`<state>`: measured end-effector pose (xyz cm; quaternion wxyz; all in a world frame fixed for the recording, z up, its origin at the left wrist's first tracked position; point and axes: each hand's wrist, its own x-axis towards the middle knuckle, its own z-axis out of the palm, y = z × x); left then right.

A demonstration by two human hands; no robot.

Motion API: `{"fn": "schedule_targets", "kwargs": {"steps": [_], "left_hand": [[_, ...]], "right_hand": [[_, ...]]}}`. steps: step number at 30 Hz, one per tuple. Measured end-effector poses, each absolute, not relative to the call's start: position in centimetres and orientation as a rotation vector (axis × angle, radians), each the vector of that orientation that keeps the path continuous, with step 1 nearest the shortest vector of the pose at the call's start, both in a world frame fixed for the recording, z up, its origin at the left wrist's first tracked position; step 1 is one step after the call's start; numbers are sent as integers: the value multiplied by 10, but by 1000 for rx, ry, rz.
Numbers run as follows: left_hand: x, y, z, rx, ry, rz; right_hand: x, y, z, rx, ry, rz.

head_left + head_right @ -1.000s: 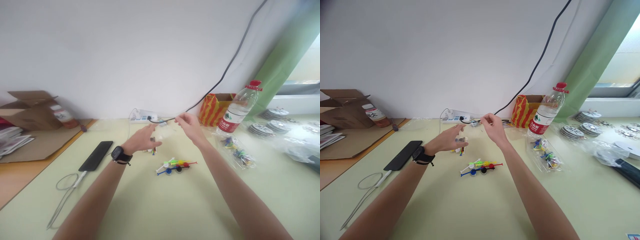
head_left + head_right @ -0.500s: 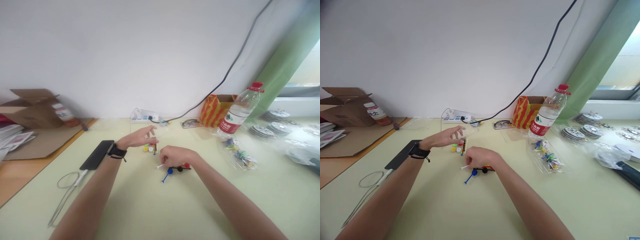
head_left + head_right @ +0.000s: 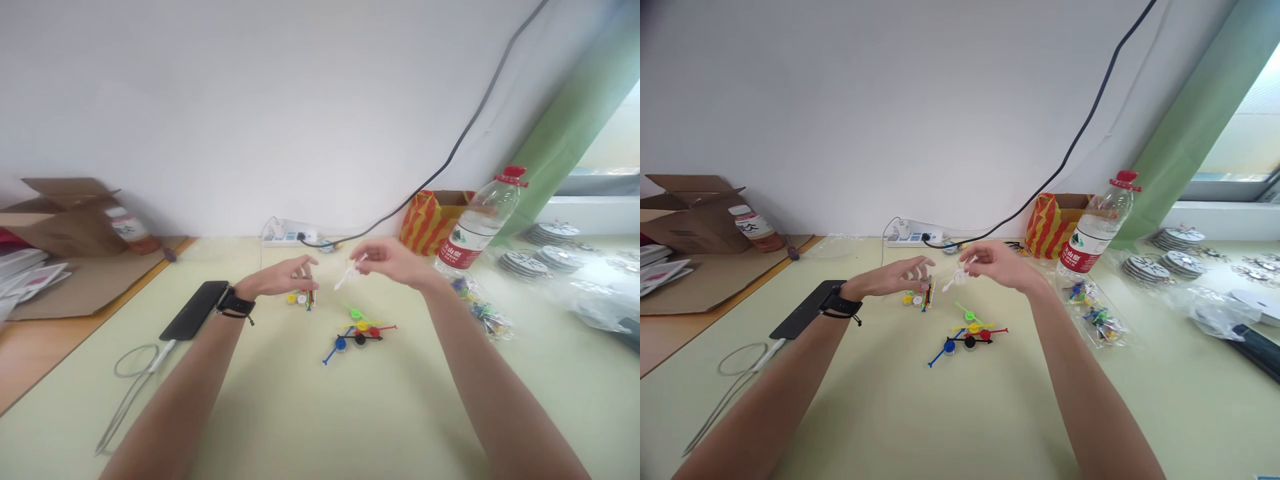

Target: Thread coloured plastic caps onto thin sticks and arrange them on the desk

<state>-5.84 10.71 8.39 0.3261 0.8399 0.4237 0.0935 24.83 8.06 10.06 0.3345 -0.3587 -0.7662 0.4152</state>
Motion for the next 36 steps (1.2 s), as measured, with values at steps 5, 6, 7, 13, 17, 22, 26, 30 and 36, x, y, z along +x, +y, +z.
{"fn": "schedule_targets", "kwargs": {"steps": [5,6,7,13,17,22,26,30,36], "left_hand": [[-49,99,87,2134,1009,248],[-47,97,88,2108,986,248],[-43,95,89,2081,963,249],[-29,87,91,1938,886,290],[-26,86,89,1845,795,282],[-25,87,88,1790,722,251],[-30,90,87,1756,733,254],[-37,94,85,1716,741,268],[-40,95,86,1738,755,246]], "right_hand": [[268,88,100,-1033,-1667,895],[268,91,98,-1050,-1661,868],[268,92,96,-1065,-1675,851],[249,92,90,-1082,-1925,786],[238,84,94,-1091,-2003,684],[242,90,89,-1120,-2003,666],[262,100,80,-1423,-2049,629],[270,98,74,-1551,-2421,877],[239,93,59,-1505,-2680,1038]]}}
